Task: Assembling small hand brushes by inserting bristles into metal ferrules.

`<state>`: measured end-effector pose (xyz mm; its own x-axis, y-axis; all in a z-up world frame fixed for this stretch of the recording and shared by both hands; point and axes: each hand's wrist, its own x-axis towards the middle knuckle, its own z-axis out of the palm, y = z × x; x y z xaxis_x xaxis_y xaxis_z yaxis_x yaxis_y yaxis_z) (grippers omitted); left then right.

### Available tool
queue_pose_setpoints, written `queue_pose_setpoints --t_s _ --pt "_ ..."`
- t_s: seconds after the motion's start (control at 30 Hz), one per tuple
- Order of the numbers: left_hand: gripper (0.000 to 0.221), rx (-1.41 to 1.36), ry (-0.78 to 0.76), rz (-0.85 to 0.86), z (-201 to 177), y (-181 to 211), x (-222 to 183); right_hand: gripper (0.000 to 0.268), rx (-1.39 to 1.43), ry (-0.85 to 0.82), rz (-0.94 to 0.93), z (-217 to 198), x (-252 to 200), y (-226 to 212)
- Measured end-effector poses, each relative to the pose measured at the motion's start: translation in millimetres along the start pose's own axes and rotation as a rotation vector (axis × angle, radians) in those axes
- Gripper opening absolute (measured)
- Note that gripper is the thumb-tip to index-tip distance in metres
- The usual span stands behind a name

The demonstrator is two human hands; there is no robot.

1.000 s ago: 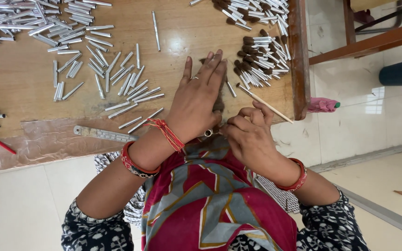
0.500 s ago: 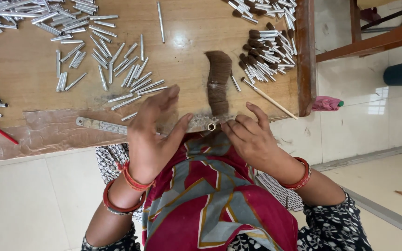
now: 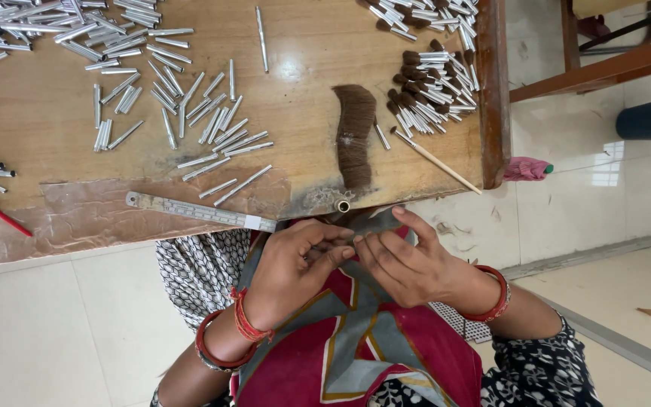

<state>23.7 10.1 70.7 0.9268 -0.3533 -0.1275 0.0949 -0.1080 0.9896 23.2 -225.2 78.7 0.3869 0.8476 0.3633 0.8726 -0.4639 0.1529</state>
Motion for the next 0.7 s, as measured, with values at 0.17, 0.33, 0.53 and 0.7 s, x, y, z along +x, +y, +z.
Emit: queue_pose_setpoints --t_s 0.17,0.33,0.53,0.7 --pt "0.009 0.034 0.047 0.058 9.2 -14.3 -4.2 0.02 -0.001 0.031 0.023 3.5 -0.2 -6.3" --pt "0.004 -0.113 0.048 0.017 14.6 -27.9 -9.4 0.029 0.456 0.149 0.381 8.5 3.6 -10.1" --pt "0.005 -0.363 -0.047 -0.094 20.8 -33.6 -9.6 0.032 0.877 0.25 0.573 19.5 -6.3 -19.5" --pt "0.006 -0.422 -0.076 -0.083 19.6 -37.1 -10.5 0.028 0.747 0.268 0.532 16.5 -4.5 -18.7"
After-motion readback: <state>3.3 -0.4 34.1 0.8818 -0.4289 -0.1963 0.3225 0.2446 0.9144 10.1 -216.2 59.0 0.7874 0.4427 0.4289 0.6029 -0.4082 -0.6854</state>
